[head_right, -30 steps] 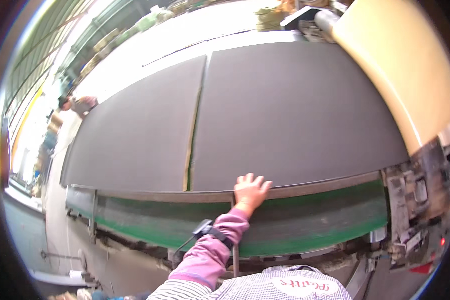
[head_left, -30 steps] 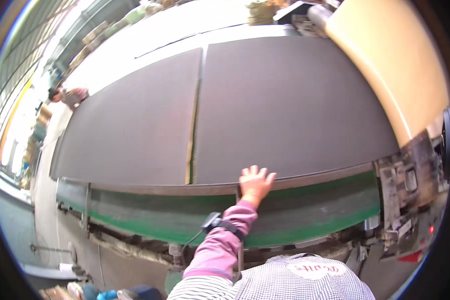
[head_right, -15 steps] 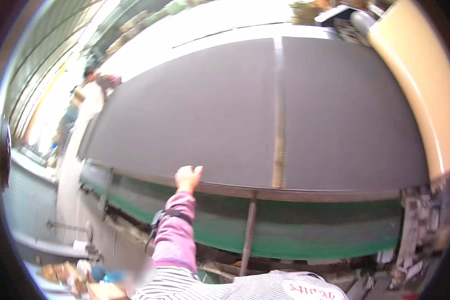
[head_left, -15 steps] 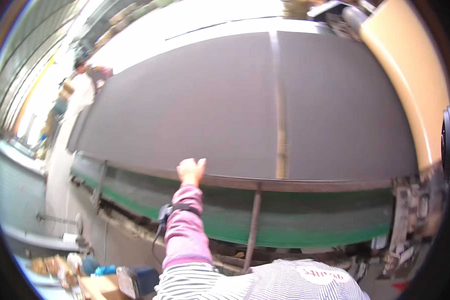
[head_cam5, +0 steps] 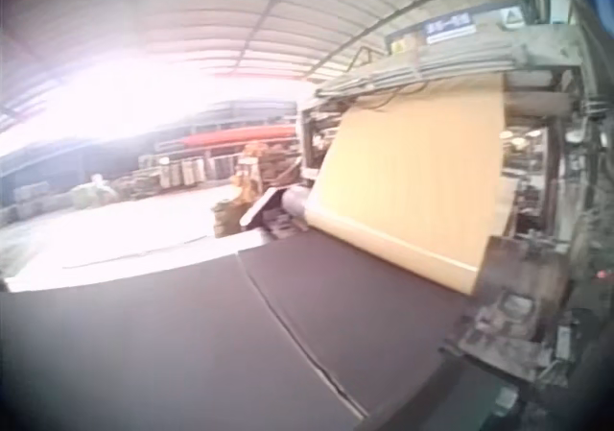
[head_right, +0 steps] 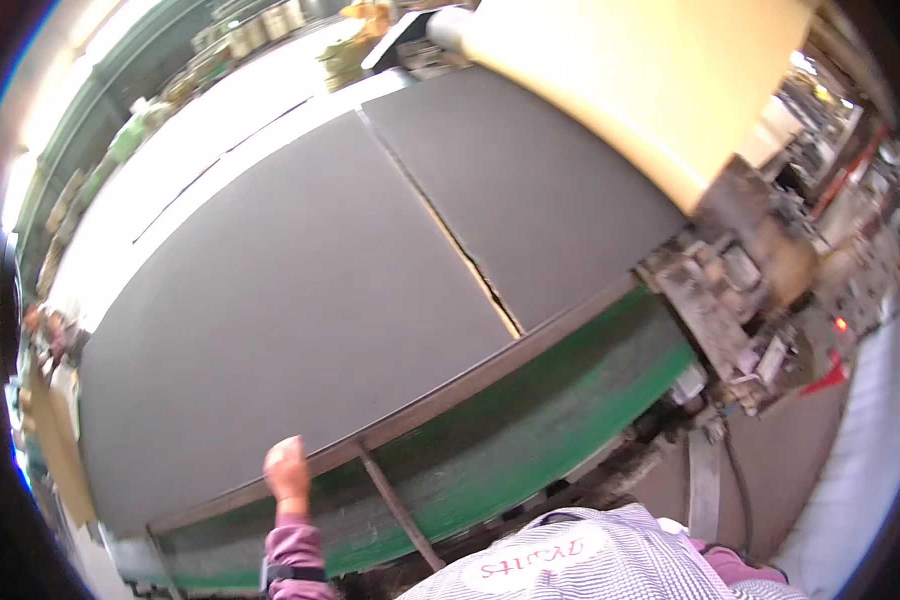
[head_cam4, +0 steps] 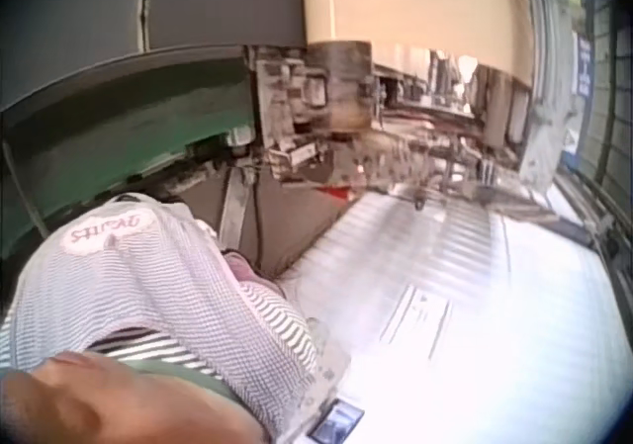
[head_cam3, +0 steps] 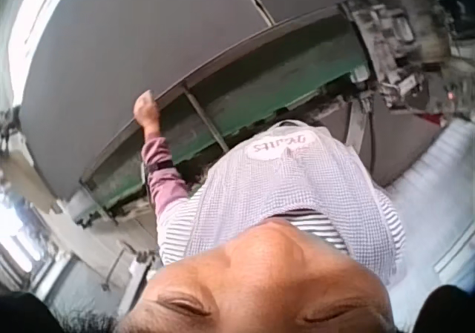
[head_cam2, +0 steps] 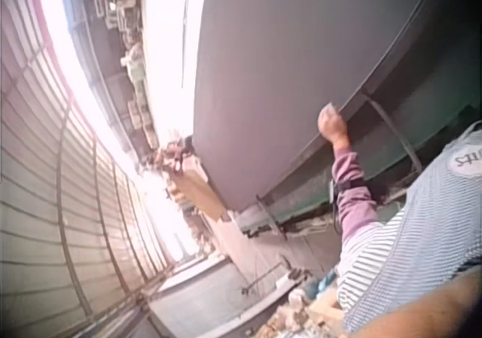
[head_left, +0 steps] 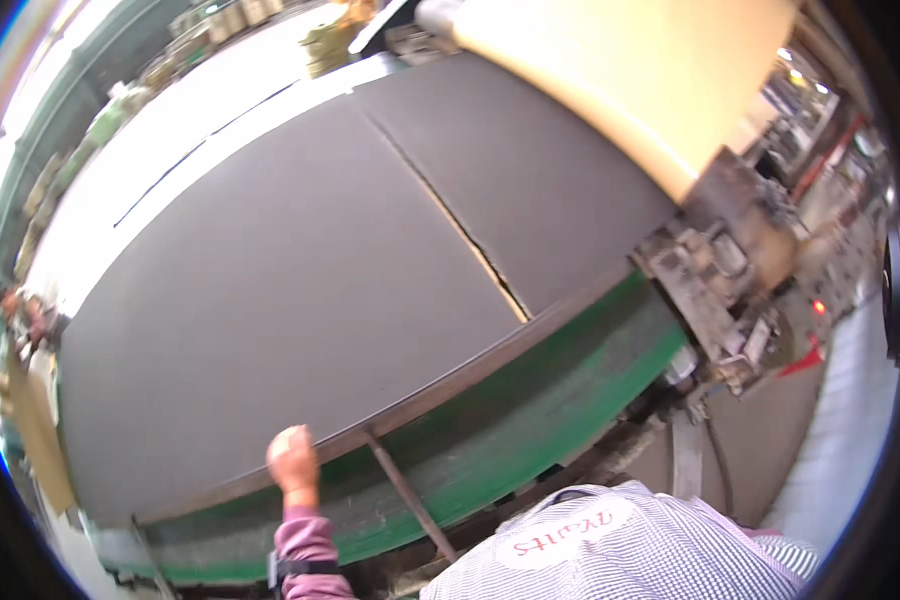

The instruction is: Operating a machine that processes and feeds large industrial sheets onto a conveyor belt.

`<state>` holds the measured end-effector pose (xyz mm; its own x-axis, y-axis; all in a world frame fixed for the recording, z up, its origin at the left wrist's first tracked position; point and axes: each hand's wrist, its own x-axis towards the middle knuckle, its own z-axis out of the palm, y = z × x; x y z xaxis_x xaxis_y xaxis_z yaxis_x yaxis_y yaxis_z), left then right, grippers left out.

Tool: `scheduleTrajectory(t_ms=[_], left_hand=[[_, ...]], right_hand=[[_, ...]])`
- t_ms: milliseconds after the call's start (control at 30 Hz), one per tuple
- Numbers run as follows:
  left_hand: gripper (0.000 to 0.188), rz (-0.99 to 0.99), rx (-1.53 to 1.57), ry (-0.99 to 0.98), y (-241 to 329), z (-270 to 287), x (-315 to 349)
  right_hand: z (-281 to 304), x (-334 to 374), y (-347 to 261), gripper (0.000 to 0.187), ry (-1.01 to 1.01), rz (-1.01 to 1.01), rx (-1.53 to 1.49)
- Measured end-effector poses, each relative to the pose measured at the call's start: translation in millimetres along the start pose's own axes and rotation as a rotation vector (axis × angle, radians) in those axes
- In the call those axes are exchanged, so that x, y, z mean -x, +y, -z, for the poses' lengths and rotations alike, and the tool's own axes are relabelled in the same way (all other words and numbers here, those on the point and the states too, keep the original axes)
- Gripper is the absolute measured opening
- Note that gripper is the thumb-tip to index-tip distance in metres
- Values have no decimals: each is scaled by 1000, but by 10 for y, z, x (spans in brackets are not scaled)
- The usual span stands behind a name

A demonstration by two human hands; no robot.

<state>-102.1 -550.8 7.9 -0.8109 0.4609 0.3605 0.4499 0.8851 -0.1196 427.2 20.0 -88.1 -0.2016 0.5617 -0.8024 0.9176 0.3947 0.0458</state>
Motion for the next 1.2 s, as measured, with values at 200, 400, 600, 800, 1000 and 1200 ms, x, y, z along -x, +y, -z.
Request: scheduleTrajectory(t_ms=[200, 400, 600, 800, 1000, 1200], left_hand=[[33, 611, 142, -191, -1013, 4, 303], [29, 337, 295, -303, -218, 65, -52], [29, 247, 262, -425, 552, 419, -602], [41, 50, 594, -813, 1188, 378, -1110], [50, -124, 525, -769, 1976, 249, -1430], [56, -126, 404, -728, 2877, 138, -1720]], right_hand=[[-250, 160, 140, 50, -73, -35, 10], [28, 435, -217, 44, -176, -13, 9], [67, 426, -289, 41, -170, 32, 4], [-144, 51, 1, 43, -225, -16, 46], [-206, -112, 28, 44, -179, 42, 8], [-88, -38, -123, 39, -114, 197, 61]])
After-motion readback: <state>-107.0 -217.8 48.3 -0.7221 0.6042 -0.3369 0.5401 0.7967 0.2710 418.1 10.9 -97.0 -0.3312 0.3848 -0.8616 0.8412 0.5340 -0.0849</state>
